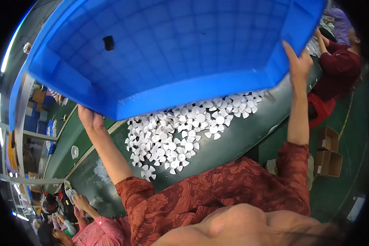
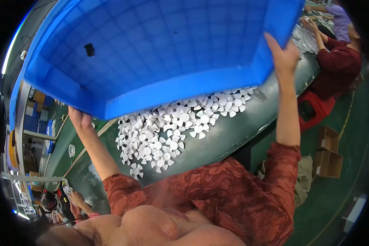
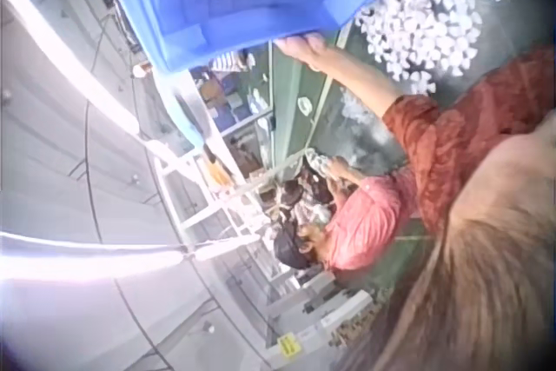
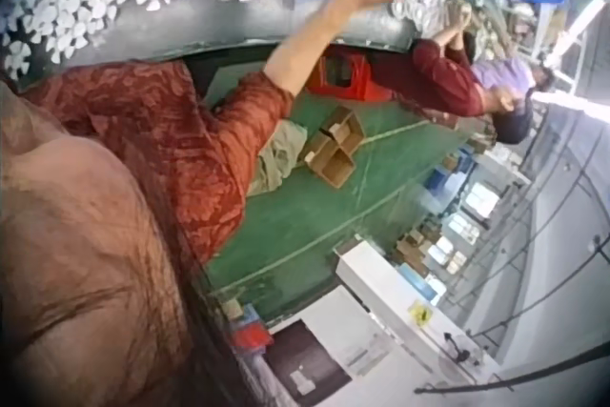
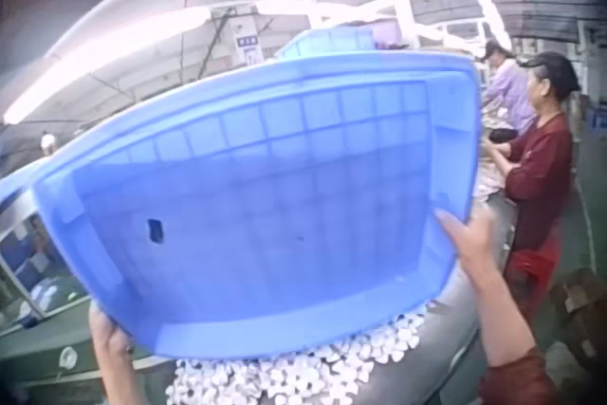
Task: The person assembles mini fans by attaching fan blades into fan casings by hand, placing the assembled pieces onto a conveyor belt, and emptying a blue tray of fan blades onto the workstation table.
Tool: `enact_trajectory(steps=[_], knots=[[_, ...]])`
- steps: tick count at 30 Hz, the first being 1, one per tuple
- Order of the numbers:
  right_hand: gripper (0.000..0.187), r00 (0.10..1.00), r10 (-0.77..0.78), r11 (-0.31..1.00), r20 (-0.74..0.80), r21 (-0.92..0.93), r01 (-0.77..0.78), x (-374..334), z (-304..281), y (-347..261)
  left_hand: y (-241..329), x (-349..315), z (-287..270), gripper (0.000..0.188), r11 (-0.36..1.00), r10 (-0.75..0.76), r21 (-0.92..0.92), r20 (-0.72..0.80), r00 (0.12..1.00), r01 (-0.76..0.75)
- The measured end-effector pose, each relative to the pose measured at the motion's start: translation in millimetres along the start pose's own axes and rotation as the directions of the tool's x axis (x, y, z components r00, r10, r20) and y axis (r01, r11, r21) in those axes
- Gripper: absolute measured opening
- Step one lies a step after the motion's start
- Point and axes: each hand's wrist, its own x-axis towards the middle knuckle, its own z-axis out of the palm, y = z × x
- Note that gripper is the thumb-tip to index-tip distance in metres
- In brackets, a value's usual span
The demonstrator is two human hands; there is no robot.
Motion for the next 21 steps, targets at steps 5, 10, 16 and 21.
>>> enact_trajectory(steps=[5, 10, 16, 21], knots=[[0.054, 0.976, 0.153, 0.94, 0.154, 0.283, -0.192, -51.8, -136.7, 20.3, -15.9, -31.2, 63.4, 0.033, 0.967, -0.254, 0.089, 0.211, 0.944, 0.241], [0.056, 0.903, 0.414, 0.825, 0.112, 0.373, -0.425, -133.0, -243.7, 43.0, -52.8, -60.1, 188.4, 0.036, 0.926, -0.276, 0.368, 0.517, 0.811, 0.081], [0.057, 0.621, 0.729, 0.476, 0.287, 0.439, -0.762, -152.3, -294.5, 107.9, -144.7, -55.9, 213.2, 0.026, 0.82, -0.376, 0.572, 0.575, 0.727, -0.029], [0.05, 0.544, 0.787, 0.405, 0.292, 0.421, -0.812, -114.5, -315.6, 182.8, -205.5, -120.7, 191.2, 0.025, 0.671, -0.492, 0.721, 0.607, 0.624, -0.172]])
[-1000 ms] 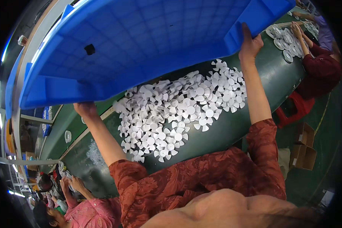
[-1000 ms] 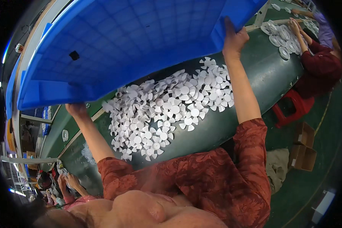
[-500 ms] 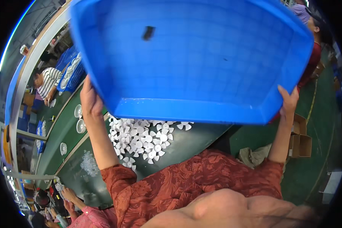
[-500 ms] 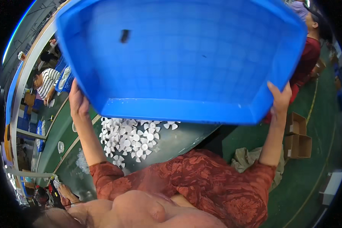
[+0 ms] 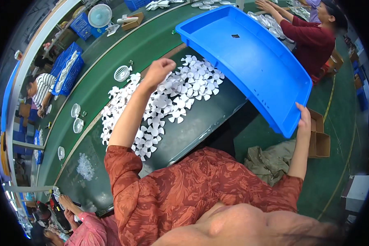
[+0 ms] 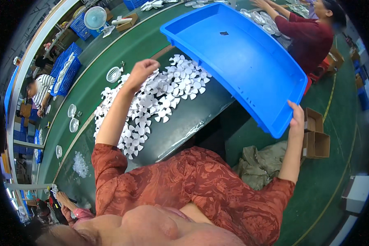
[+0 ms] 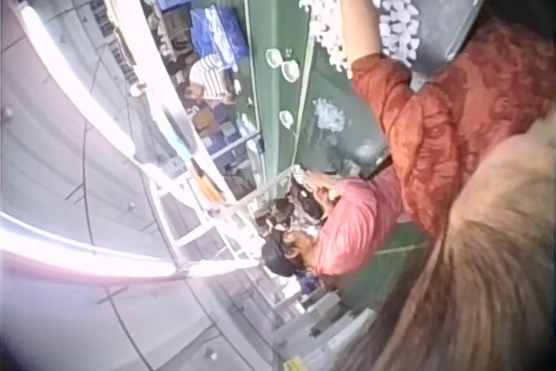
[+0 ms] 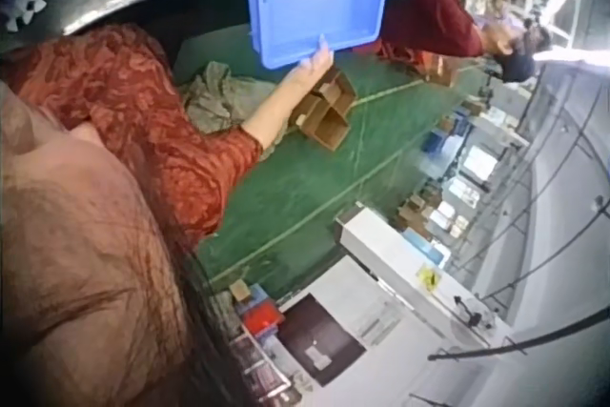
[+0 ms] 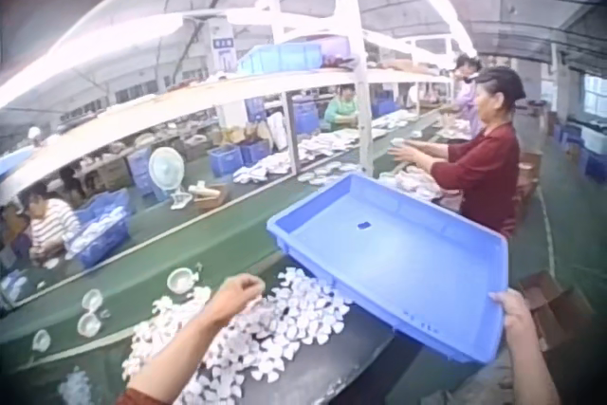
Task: The person assembles mini fans by attaching fan blades into fan casings by hand, placing the assembled pieces onto a conveyor belt, and emptying a blue tray of fan blades onto the workstation table.
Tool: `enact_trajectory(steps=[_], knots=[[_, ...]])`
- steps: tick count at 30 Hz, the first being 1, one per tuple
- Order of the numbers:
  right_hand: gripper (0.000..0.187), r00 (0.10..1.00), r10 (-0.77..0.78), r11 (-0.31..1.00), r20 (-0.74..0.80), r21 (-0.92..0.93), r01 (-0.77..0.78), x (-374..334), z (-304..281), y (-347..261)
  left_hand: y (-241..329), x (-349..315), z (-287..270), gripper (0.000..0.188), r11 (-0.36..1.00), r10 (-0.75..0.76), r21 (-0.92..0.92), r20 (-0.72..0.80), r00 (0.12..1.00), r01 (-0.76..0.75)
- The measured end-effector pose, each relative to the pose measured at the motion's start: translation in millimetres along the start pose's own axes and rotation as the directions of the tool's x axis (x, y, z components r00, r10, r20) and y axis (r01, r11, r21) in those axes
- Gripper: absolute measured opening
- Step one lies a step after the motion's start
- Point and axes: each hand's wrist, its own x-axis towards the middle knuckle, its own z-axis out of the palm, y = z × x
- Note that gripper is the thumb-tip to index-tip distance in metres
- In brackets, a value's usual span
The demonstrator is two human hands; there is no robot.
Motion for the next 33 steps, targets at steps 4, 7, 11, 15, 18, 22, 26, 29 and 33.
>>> enact_trajectory(steps=[4, 7, 11, 15, 18, 22, 26, 29, 33], knots=[[0.053, 0.998, -0.014, 0.997, -0.054, -0.083, 0.01, 48.1, -23.3, -6.5, 3.1, -40.8, 16.7, 0.025, 0.997, -0.011, 0.074, 0.061, 0.998, 0.006], [0.051, 0.986, 0.048, 0.998, -0.161, -0.042, -0.056, 67.6, -16.4, -5.4, 2.4, -66.4, -0.5, 0.026, 0.991, -0.051, 0.127, 0.01, 0.999, 0.049], [0.05, 0.975, 0.09, 0.994, -0.204, -0.034, -0.099, 80.4, -10.1, -2.7, -16.5, -92.1, -40.4, 0.024, 0.989, -0.126, 0.064, -0.095, 0.988, 0.132], [0.047, 0.973, 0.0, 0.995, -0.232, -0.094, -0.022, 85.4, -12.7, 3.3, -24.8, -105.3, -73.5, 0.025, 0.968, -0.232, -0.134, -0.175, 0.957, 0.21], [0.044, 0.967, -0.049, 0.992, -0.249, -0.129, 0.017, 95.9, -13.2, 7.4, -42.4, -109.6, -91.2, 0.026, 0.956, -0.257, -0.216, -0.281, 0.925, 0.2], [0.045, 0.964, -0.047, 0.992, -0.261, -0.127, 0.014, 110.9, -16.7, 7.3, -45.6, -110.8, -94.3, 0.02, 0.938, -0.298, -0.271, -0.308, 0.904, 0.217], [0.044, 0.977, -0.07, 0.992, -0.2, -0.113, 0.048, 120.6, -52.8, -7.7, -66.4, -104.3, -106.0, 0.017, 0.956, -0.247, -0.235, -0.332, 0.91, 0.173], [0.044, 0.479, -0.875, 0.068, -0.073, -0.997, -0.027, 101.6, -29.2, -19.1, -63.0, -107.2, -118.8, 0.018, 0.966, -0.239, -0.194, -0.416, 0.877, 0.171], [0.028, 0.461, -0.858, 0.072, 0.227, -0.836, 0.544, 12.6, 157.4, 4.5, -101.1, -95.5, -160.5, 0.013, 0.988, -0.145, -0.045, -0.59, 0.794, 0.147]])
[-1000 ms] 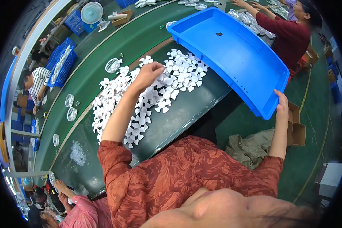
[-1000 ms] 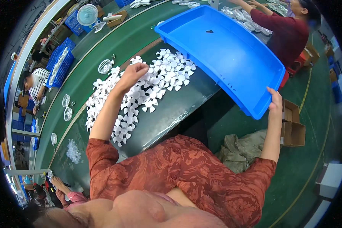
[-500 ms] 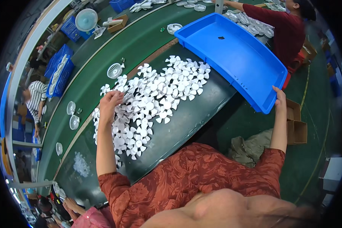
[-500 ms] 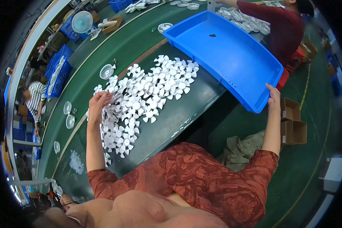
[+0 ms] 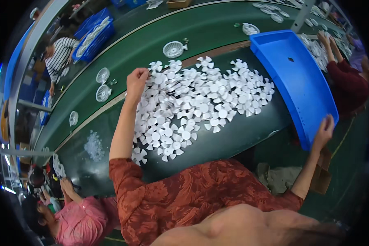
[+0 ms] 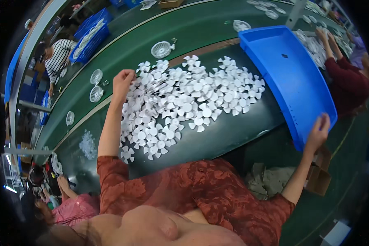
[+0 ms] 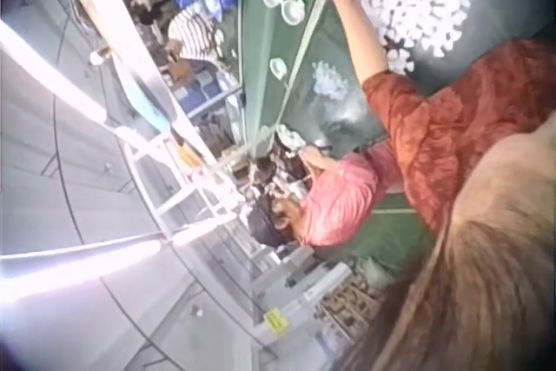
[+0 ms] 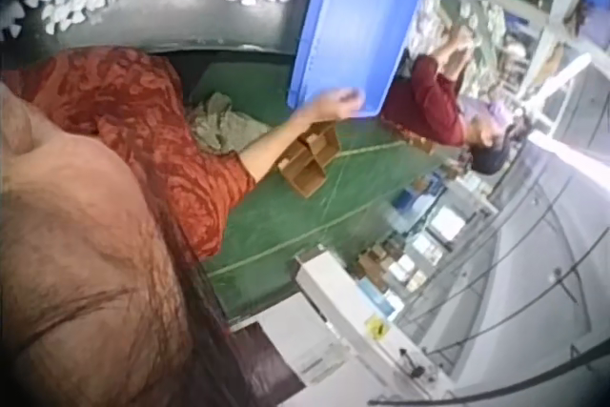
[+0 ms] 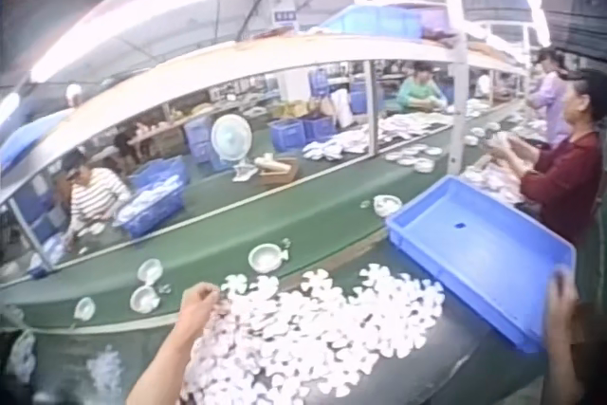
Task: The person assembles mini fans by attaching fan blades into fan casings by hand, placing the assembled pieces onto a conveyor belt, and emptying a blue tray of fan blades onto the workstation table.
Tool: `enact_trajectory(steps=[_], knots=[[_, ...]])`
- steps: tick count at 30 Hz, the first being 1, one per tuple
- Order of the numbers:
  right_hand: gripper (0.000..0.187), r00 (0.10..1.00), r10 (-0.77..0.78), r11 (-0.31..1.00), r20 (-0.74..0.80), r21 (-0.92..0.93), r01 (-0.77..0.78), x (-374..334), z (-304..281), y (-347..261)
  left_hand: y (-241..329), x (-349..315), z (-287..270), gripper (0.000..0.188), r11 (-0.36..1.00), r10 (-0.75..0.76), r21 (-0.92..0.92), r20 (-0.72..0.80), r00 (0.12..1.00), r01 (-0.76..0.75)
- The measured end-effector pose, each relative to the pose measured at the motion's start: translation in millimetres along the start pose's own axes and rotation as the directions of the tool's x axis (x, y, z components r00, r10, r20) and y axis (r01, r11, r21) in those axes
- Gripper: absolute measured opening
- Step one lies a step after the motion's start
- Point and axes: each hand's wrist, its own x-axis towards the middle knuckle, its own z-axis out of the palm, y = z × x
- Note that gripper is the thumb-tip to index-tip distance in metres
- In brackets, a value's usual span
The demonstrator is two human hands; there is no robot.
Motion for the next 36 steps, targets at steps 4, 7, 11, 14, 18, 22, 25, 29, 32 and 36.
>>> enact_trajectory(steps=[4, 7, 11, 14, 18, 22, 25, 29, 32, 36], knots=[[0.03, 0.8, -0.387, 0.922, 0.459, 0.205, 0.328, -47.6, 71.0, -110.7, -41.7, 63.2, -0.2, 0.026, 0.87, 0.104, 0.482, 0.031, 0.994, -0.106], [0.04, 0.722, -0.465, 0.882, 0.512, 0.198, 0.428, -62.0, 122.8, -129.8, -53.8, 85.6, 38.0, 0.042, 0.709, 0.219, 0.653, 0.154, 0.964, -0.265], [0.044, 0.737, -0.406, 0.898, 0.541, 0.087, 0.431, -67.3, 169.8, -124.6, -50.3, 88.7, 63.7, 0.038, 0.59, 0.109, 0.753, 0.283, 0.953, -0.291], [0.039, 0.744, -0.374, 0.908, 0.554, 0.054, 0.416, -78.1, 183.0, -122.3, -51.9, 85.5, 51.4, 0.022, 0.56, 0.193, 0.767, 0.247, 0.95, -0.313], [0.025, 0.809, -0.391, 0.912, 0.439, 0.07, 0.403, -95.0, 189.4, -105.9, -42.5, 70.9, 40.0, 0.013, 0.819, 0.11, 0.531, 0.223, 0.969, -0.216], [0.021, 0.826, -0.397, 0.915, 0.4, 0.103, 0.39, -96.6, 190.3, -108.1, -27.8, 44.4, 39.5, 0.019, 0.894, 0.042, 0.408, 0.337, 0.941, -0.186], [0.018, 0.836, -0.396, 0.918, 0.38, 0.143, 0.369, -97.7, 198.1, -106.8, -12.6, 20.8, 49.4, 0.021, 0.877, 0.007, 0.426, 0.454, 0.891, -0.224], [0.017, 0.856, -0.4, 0.916, 0.328, 0.178, 0.36, -93.6, 192.2, -104.5, 25.2, -33.9, 44.2, 0.024, 0.796, 0.371, 0.37, 0.324, 0.87, -0.478], [0.017, 0.86, -0.393, 0.916, 0.325, 0.22, 0.336, -93.6, 195.2, -103.3, 30.0, -91.1, 4.1, 0.024, 0.803, 0.412, 0.41, 0.141, 0.9, -0.432], [0.014, 0.819, -0.45, 0.884, 0.357, 0.308, 0.351, -94.9, 197.0, -108.2, -11.9, -176.5, -70.9, 0.022, 0.819, 0.299, 0.563, -0.256, 0.919, -0.109]])
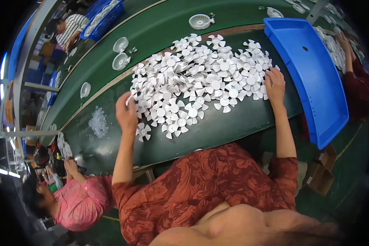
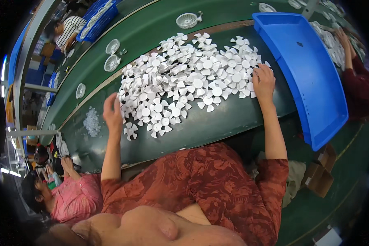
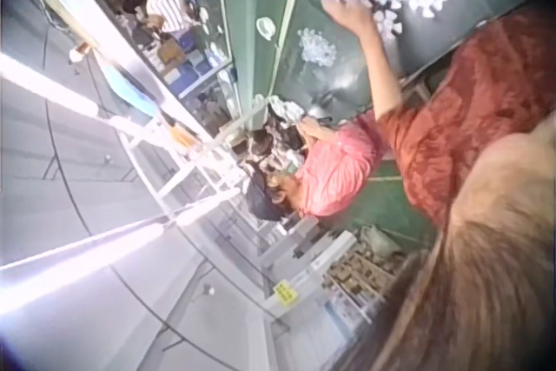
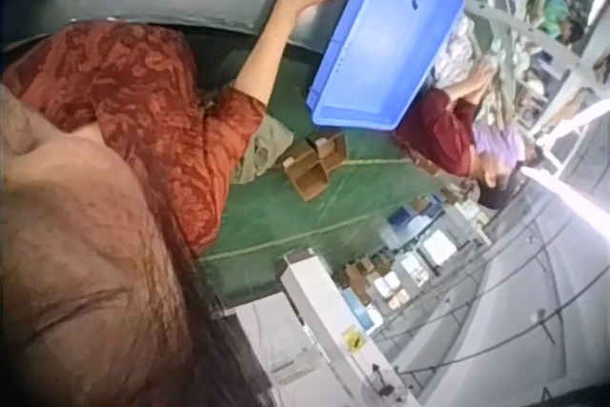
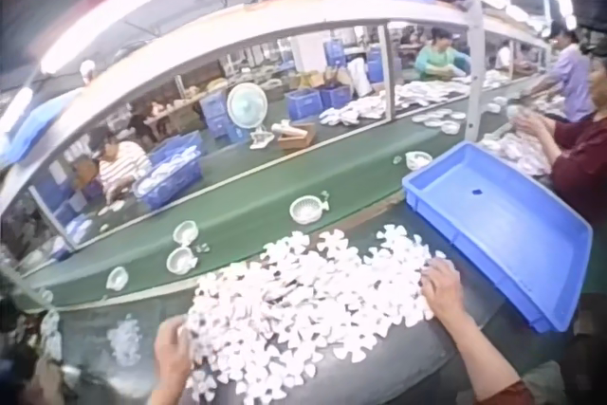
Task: The person assembles mini fans by attaching fan blades into fan casings by hand, placing the assembled pieces onto a conveyor belt, and emptying a blue tray of fan blades onto the workstation table.
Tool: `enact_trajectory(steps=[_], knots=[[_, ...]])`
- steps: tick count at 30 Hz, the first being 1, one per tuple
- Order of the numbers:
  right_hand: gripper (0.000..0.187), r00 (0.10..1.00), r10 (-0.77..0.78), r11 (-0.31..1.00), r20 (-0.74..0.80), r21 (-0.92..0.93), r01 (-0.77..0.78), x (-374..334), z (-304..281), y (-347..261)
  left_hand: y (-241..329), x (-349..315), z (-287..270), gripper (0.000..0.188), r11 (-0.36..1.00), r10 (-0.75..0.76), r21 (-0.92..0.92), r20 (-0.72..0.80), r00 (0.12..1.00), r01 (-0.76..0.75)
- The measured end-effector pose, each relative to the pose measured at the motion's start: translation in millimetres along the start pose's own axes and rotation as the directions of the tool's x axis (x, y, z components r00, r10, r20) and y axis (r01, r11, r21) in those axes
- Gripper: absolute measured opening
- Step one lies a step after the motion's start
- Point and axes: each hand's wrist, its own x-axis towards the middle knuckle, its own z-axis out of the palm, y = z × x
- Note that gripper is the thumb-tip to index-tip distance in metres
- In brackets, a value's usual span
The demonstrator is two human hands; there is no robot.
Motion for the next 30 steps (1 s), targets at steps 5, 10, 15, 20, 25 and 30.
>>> enact_trajectory(steps=[5, 10, 15, 20, 25, 30], knots=[[0.014, 0.999, -0.047, 0.995, 0.026, 0.084, 0.044, 4.9, -13.3, -1.2, -36.1, -90.3, -52.7, 0.03, 0.881, -0.45, 0.044, -0.226, 0.864, 0.471], [0.021, 0.992, -0.041, 0.998, 0.123, 0.049, 0.035, 3.0, -14.0, -13.6, -56.0, -148.0, -39.6, 0.036, 0.762, -0.392, 0.445, -0.26, 0.882, 0.47], [0.023, 0.985, 0.035, 0.997, 0.166, 0.063, -0.046, 6.9, -25.8, -17.3, -38.9, -140.5, -33.6, 0.038, 0.695, -0.351, 0.594, -0.212, 0.912, 0.405], [0.022, 0.983, 0.038, 0.994, 0.178, 0.098, -0.056, 13.0, -23.3, -18.9, -32.4, -135.7, -30.3, 0.04, 0.599, -0.382, 0.683, -0.215, 0.899, 0.418], [0.02, 0.985, 0.028, 0.996, 0.169, 0.076, -0.042, 17.0, -26.3, -20.4, -25.9, -124.4, -22.7, 0.041, 0.587, -0.391, 0.686, -0.226, 0.892, 0.43], [0.02, 0.968, 0.03, 0.998, 0.25, 0.046, -0.043, 19.1, -29.5, -22.0, -22.5, -123.8, -21.6, 0.042, 0.57, -0.402, 0.675, -0.268, 0.875, 0.469]])
